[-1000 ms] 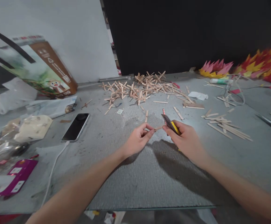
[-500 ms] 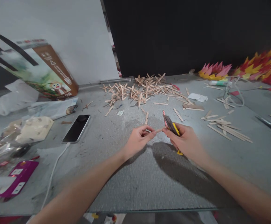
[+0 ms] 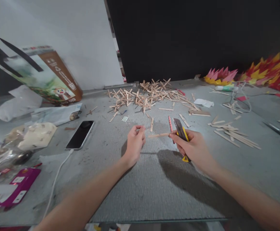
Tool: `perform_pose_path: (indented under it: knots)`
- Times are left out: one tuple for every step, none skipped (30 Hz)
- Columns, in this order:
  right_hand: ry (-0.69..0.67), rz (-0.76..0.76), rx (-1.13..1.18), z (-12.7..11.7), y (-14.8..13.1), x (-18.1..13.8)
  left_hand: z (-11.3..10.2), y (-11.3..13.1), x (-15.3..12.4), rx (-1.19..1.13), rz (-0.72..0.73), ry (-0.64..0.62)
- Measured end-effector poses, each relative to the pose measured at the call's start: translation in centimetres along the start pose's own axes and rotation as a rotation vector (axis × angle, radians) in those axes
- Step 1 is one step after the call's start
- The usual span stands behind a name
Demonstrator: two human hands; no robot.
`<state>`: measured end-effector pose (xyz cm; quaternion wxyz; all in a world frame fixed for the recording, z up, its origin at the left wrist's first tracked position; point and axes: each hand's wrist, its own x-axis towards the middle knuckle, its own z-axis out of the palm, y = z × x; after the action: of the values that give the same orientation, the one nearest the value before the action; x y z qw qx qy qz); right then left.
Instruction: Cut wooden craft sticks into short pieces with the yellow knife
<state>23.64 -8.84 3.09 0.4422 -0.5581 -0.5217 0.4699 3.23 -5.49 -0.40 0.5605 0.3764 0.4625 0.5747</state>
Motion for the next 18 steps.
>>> perform_pose_path:
  knots:
    - [0.007,-0.004,0.006,-0.01,-0.06,0.01,-0.25,0.00,0.30,-0.015,0.003,0.007]
    - [0.011,-0.005,0.012,-0.04,-0.12,0.02,-0.49,0.01,0.53,-0.011,0.009,0.005]
    - [0.013,-0.002,0.015,-0.07,-0.17,0.02,-0.70,0.01,0.69,0.025,0.027,0.004]
    - [0.017,0.003,0.018,-0.12,-0.23,0.00,-0.88,0.03,0.78,0.105,0.064,0.003]
    - [0.019,0.008,0.017,-0.16,-0.29,-0.02,-1.02,0.05,0.81,0.228,0.125,-0.003]
    - [0.023,0.011,0.016,-0.21,-0.36,-0.06,-1.12,0.09,0.80,0.386,0.209,-0.014]
    - [0.027,0.013,0.013,-0.26,-0.44,-0.09,-1.19,0.14,0.75,0.565,0.307,-0.030]
    - [0.031,0.012,0.010,-0.30,-0.53,-0.12,-1.23,0.19,0.69,0.751,0.405,-0.046]
    - [0.035,0.010,0.007,-0.32,-0.63,-0.13,-1.23,0.24,0.63,0.925,0.485,-0.058]
    - [0.038,0.010,0.006,-0.33,-0.72,-0.13,-1.20,0.27,0.58,1.075,0.541,-0.061]
    - [0.038,0.009,0.008,-0.32,-0.82,-0.12,-1.14,0.27,0.54,1.196,0.574,-0.056]
    - [0.039,0.009,0.010,-0.28,-0.90,-0.11,-1.08,0.25,0.51,1.288,0.593,-0.056]
    - [0.036,0.009,0.013,-0.23,-0.97,-0.08,-1.02,0.18,0.50,1.356,0.606,-0.072]
    - [0.032,0.009,0.014,-0.15,-1.02,-0.07,-0.97,0.09,0.51,1.402,0.619,-0.106]
    - [0.027,0.011,0.014,-0.07,-1.05,-0.05,-0.96,-0.04,0.55,1.432,0.633,-0.154]
    - [0.024,0.012,0.011,0.02,-1.05,-0.05,-0.98,-0.18,0.61,1.445,0.644,-0.205]
    - [0.022,0.013,0.008,0.10,-1.04,-0.06,-1.03,-0.32,0.69,1.444,0.650,-0.244]
    - [0.018,0.011,0.004,0.17,-1.02,-0.09,-1.12,-0.44,0.79,1.428,0.650,-0.263]
